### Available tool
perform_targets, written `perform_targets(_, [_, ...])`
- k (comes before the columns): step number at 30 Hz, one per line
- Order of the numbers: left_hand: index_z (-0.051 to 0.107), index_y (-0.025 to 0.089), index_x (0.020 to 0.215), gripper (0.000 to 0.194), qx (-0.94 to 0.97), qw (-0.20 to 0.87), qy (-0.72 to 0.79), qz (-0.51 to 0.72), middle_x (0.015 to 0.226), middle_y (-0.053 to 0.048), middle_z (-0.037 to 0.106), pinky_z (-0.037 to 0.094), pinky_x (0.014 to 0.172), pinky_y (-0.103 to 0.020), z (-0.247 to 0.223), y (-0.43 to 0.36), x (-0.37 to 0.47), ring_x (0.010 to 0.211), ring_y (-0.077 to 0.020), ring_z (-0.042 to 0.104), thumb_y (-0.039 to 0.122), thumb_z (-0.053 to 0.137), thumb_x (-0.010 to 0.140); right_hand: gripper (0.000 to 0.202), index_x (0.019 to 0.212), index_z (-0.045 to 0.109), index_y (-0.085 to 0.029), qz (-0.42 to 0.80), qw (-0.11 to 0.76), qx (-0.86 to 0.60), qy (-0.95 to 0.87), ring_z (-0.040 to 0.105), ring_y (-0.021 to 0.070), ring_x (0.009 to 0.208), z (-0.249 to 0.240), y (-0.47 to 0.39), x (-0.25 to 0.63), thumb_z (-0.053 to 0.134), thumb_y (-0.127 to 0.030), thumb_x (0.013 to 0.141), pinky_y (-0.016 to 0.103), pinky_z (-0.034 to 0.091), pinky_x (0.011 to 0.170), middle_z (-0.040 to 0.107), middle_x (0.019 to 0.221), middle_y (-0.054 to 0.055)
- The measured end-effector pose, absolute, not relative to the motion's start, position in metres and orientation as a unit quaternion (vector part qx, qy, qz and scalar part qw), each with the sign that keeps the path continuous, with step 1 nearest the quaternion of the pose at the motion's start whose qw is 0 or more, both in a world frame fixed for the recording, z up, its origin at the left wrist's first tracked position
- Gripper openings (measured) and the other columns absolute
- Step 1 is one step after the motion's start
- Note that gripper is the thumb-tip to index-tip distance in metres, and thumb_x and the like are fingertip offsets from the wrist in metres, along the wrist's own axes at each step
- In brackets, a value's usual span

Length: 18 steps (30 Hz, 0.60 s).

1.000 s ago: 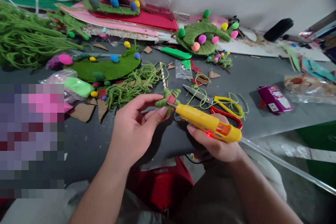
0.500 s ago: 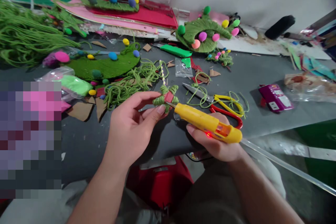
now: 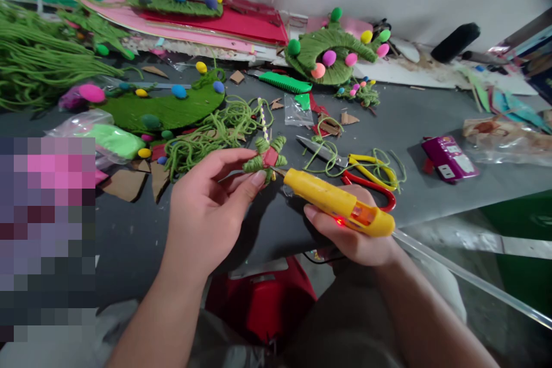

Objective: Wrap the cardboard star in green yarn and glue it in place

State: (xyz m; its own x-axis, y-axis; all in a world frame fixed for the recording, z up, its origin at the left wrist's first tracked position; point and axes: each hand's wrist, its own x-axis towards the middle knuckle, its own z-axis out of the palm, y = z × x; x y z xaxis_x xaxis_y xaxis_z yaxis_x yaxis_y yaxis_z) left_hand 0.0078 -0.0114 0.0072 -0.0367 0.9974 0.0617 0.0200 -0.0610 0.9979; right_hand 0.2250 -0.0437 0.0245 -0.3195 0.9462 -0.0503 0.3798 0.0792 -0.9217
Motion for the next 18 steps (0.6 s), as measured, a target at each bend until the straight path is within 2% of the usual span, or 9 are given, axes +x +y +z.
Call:
perform_targets(9, [0.077,0.026,0.112,0.03,0.518,0.455,0.512,0.512,0.1,0.0,0.079,0.065,0.076,-0.022,0.0056,-0.0117,0.0058,0.083,-0.0142,0.077,0.031,0.086,0.084,0.034,0.061,0.041,-0.021,0.447,0.29,-0.523,-0.665,0.033,0.0071,0.052,0.0225,-0.0443,0.2266,0.06,0.002,0.078,0.025,0.029,0.048,0.038,0.056,-0.007])
perform_targets(18, [0.078,0.029,0.111,0.028,0.514,0.452,0.512,0.519,0.099,0.003,0.08,0.064,0.076,-0.016,0.0072,-0.0124,0.0058,0.084,-0.0114,0.077,0.029,0.086,0.084,0.03,0.063,0.044,-0.02,0.424,0.284,-0.546,-0.665,0.036,0.0069,0.054,0.0208,-0.0457,0.2289,0.062,-0.004,0.08,0.024,0.03,0.05,0.039,0.057,-0.006])
